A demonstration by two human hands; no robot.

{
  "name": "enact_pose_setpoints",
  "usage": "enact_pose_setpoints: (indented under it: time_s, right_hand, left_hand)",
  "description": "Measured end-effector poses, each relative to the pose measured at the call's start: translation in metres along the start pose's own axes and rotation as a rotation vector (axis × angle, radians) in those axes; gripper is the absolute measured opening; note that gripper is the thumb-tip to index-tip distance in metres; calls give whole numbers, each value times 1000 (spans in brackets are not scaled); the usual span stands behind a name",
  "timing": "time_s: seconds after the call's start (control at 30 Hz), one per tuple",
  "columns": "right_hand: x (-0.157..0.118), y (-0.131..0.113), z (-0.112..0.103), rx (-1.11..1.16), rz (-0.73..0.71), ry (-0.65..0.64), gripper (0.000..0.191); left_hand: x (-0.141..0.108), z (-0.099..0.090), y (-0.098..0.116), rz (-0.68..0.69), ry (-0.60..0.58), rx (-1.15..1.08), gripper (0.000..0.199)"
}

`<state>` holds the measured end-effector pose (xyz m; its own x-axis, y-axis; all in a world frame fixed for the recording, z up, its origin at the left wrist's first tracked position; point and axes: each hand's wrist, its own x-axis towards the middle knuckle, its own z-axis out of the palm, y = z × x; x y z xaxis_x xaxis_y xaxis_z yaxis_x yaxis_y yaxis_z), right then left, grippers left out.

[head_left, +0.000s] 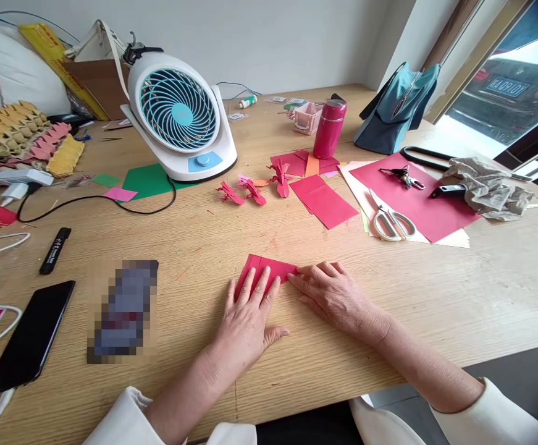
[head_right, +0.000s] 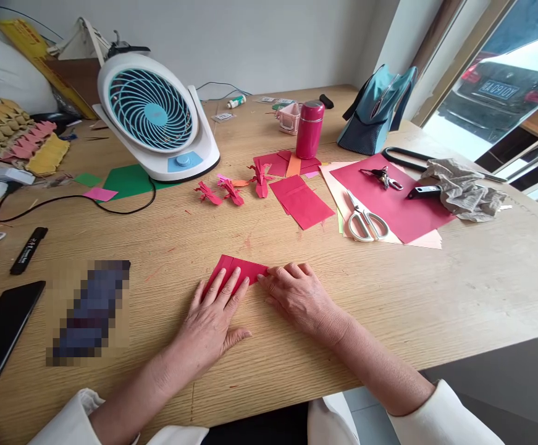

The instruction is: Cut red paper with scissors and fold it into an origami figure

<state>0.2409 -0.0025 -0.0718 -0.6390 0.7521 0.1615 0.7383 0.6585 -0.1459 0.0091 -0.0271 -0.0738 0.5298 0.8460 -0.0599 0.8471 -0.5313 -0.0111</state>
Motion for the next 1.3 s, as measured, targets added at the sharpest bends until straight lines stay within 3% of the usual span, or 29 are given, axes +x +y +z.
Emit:
enact_pose_setpoints:
  time_s: [0.33,0.5,0.67,0.87,0.97,1.1,1.2,1.3]
  right_hand:
    - [-4,-3,1,-19,75,42,45]
    - [-3,-5,1,-79,98,30,46]
    - [-2,-7,2,-83,111,42,44]
    - [-4,-6,4,-48,127,101,43]
    - [-4,-5,3,-1,138,122,42]
    - [-3,-3,5,86,152,182,38]
    - [-1,-2,7,191,182,237,37]
    - [1,-1,9,300,248,262,36]
  left_hand:
    - [-39,8,-8,-33,96,57,87]
    - [-46,4,-14,-48,94,26,76]
    - [-26,-14,-22,-78,88,-103,40]
    - [12,-23,-30,-344,150,-178,39]
    - [24,-20,-31,-395,137,-284,31]
    - [31,-18,-32,-408,183,-410,40]
    - [35,-19,-33,-446,110,-497,47]
    - [37,-19,-34,-461,22,-557,38]
